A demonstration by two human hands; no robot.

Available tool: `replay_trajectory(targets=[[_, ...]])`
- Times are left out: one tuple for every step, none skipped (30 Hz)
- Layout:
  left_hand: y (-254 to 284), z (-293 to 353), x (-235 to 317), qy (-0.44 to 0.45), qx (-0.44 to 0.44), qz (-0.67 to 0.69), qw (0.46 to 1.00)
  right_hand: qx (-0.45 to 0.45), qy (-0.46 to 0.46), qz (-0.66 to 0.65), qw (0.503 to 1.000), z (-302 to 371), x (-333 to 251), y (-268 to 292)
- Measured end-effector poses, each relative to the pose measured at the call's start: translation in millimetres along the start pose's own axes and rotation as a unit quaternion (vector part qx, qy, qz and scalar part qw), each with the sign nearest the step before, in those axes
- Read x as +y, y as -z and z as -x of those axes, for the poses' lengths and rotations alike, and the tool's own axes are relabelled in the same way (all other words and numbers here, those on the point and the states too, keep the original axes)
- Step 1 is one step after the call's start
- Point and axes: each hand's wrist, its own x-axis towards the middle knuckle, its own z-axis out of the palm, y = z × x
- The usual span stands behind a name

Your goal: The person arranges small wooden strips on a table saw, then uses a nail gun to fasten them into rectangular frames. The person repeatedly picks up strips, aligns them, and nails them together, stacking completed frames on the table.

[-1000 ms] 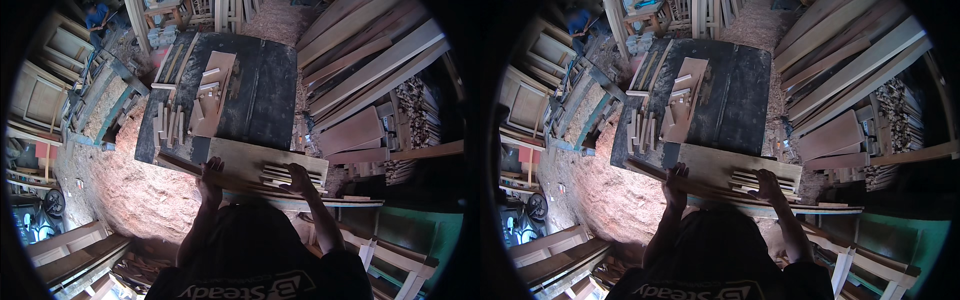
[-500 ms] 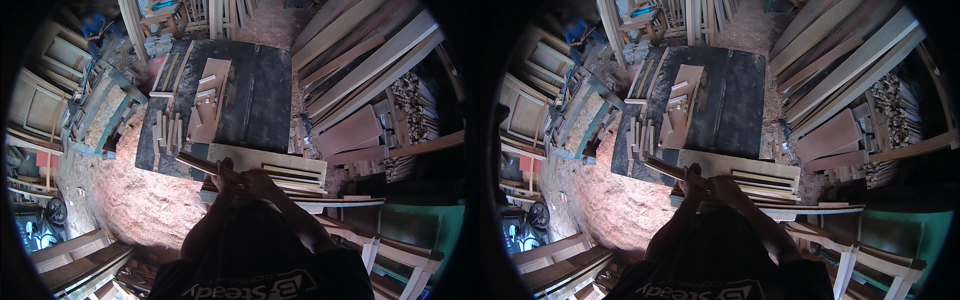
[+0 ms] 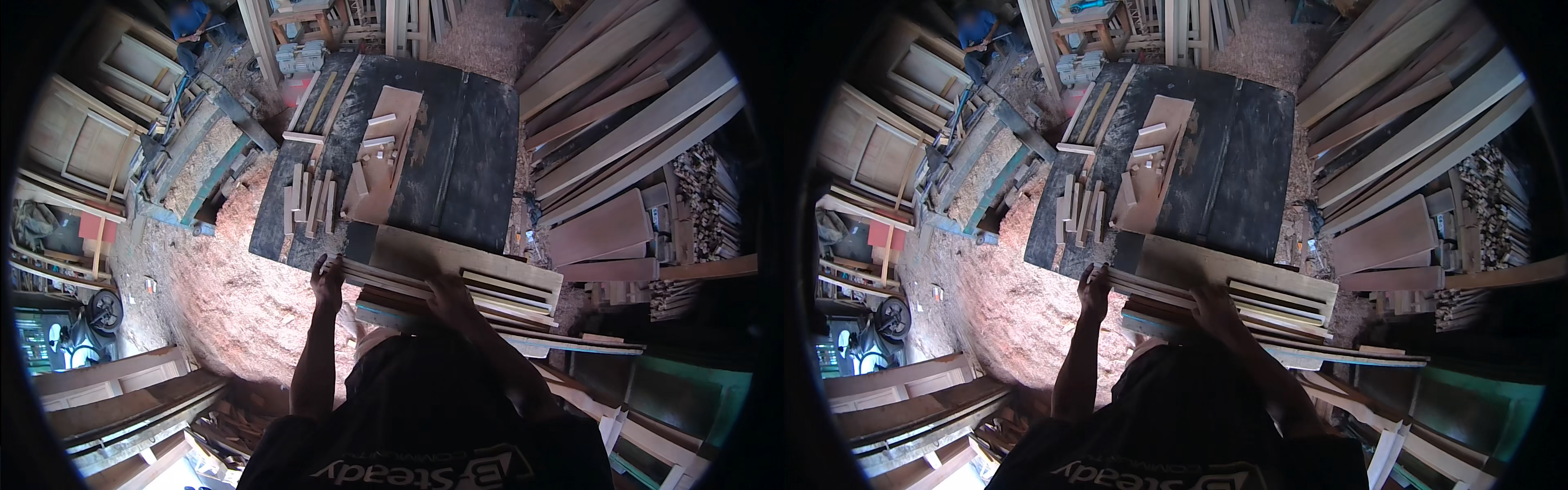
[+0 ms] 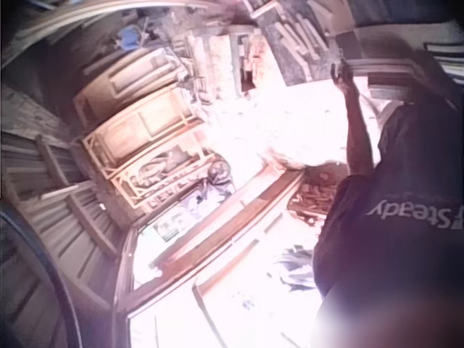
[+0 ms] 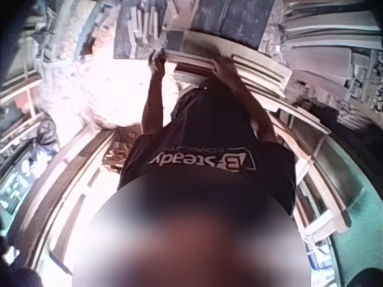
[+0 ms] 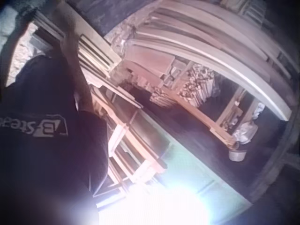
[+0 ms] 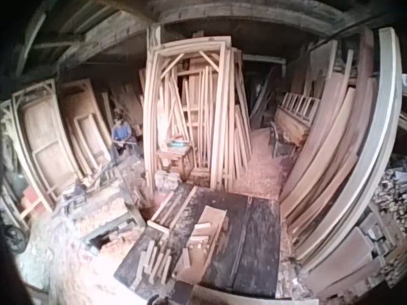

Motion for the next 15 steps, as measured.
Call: replay_trajectory(targets=[[3,-3,1,0.002,-0.002,-0.054,0.999,-0.033,-0.024,-0.006,0.999,-2,1,-1],[4,-5,0,0.006,-0.03,-0.119,0.992,-0.048,-0.036,-0.01,0.998,-3,2,-1],[4,-4,-3,0.006,-0.033,-0.106,0.994,-0.066,-0.047,-0.01,0.997,-4,2,-2],[3,-3,-6,0.015,-0.024,-0.108,0.994,-0.066,-0.046,-0.007,0.997,-4,4,-2],[2,-3,-9,0.027,-0.001,-0.124,0.992,-0.054,-0.036,-0.002,0.998,-5,6,-3],[1,-2,-12,0.026,-0.019,-0.1,0.994,-0.051,-0.032,0.012,0.998,-5,9,-4],[2,1,-16,0.03,-0.019,-0.092,0.995,-0.038,-0.021,0.027,0.999,-3,11,-4],[2,2,-19,0.05,-0.003,-0.099,0.994,-0.053,-0.031,0.059,0.996,-2,14,-5],[2,3,-21,0.03,-0.024,-0.083,0.996,-0.027,-0.015,0.032,0.999,-2,17,-6],[3,5,-24,0.028,-0.027,-0.084,0.996,-0.03,-0.021,0.02,0.999,-2,20,-6],[5,6,-26,0.026,-0.031,-0.085,0.996,-0.067,-0.052,0.016,0.996,-2,24,-6],[5,6,-28,0.014,-0.041,-0.061,0.997,-0.071,-0.031,-0.008,0.997,-2,28,-4],[7,6,-29,-0.004,-0.07,-0.075,0.995,-0.109,-0.036,-0.024,0.993,-1,34,-1],[9,7,-30,-0.011,-0.081,-0.097,0.992,-0.139,-0.031,-0.034,0.989,1,41,3],[9,6,-32,0.004,-0.08,-0.118,0.99,-0.198,-0.057,-0.058,0.977,2,47,5]])
